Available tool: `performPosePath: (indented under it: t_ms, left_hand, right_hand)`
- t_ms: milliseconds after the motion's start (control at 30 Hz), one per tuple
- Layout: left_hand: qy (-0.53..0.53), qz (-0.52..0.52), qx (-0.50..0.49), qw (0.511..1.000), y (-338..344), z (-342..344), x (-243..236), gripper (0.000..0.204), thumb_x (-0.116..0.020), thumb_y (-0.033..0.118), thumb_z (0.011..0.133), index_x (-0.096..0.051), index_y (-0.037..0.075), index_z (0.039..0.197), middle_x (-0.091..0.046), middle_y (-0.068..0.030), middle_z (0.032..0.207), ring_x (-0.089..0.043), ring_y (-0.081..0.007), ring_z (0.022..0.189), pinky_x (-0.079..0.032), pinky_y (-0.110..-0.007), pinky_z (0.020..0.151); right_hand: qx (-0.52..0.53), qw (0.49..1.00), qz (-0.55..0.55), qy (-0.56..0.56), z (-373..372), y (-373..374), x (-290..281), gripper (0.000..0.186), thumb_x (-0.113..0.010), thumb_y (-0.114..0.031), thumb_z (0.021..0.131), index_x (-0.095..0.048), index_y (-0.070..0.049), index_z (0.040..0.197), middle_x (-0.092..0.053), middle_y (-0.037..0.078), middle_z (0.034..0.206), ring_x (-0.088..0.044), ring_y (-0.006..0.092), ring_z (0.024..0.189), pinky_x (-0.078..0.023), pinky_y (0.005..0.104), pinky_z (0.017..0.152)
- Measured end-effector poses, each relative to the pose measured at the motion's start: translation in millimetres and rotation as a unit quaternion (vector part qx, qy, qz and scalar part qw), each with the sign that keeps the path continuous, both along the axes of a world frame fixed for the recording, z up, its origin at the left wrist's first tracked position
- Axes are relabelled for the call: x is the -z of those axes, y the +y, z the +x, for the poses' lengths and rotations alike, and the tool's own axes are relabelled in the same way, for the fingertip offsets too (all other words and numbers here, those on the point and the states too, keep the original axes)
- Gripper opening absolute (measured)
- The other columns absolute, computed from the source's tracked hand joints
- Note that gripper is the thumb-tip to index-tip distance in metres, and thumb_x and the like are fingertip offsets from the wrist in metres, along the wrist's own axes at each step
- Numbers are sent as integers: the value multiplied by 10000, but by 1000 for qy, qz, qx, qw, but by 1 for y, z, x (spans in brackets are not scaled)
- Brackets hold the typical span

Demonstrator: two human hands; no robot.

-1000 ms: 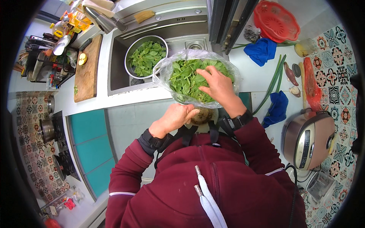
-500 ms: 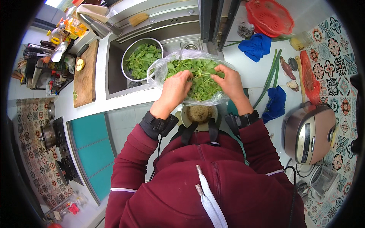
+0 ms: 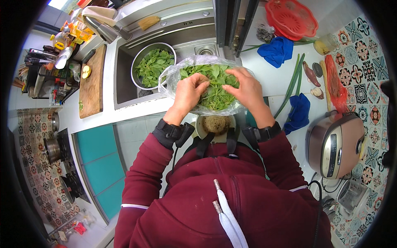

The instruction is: The person repeatedly picks leafy greens from a plastic bag, separates or removes stems, and places the leaves into a metal bowl in the sink. The person handles the greens by hand and continues the same pick-and-place cycle for the duration of the clip.

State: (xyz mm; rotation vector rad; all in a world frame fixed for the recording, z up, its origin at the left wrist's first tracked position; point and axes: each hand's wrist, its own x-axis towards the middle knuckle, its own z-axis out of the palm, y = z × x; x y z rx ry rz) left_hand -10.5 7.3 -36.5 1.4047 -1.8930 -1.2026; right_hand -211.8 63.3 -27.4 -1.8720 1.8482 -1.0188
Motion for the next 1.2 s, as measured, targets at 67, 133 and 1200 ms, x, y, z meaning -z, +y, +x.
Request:
performPosePath:
  t_ms: [67,133,1200]
  left_hand:
    - [17,11,24,1000,-1,7,-9,147,-673,109,888,-674,-8,977,-688,-47,772,-624,-94,665,-505,-251,611]
    - [24,3,48,999,0,11,-21,153,-663,111,912,-683,-16,994,-680,-10,788,-598,-55,693,-500,-222,632]
    - [183,153,66,969,15,-3,-50,150,-646,146,922,-619,-1,926,-618,1,775,-551,-57,674,-464,-228,602]
  right_hand:
    - [-23,994,-83,61,1,1,-13,424,-765,-190,757,-644,-77,1148,-655,108,1113,-633,260,993,-488,343,877]
    - [-86,989,-121,20,2,-5,-25,474,-765,-195,750,-633,-94,1193,-628,111,1186,-606,289,1071,-468,360,928]
    - [-167,981,-91,39,-4,1,-45,330,-736,-129,774,-569,-100,1057,-690,50,830,-633,287,898,-470,375,864]
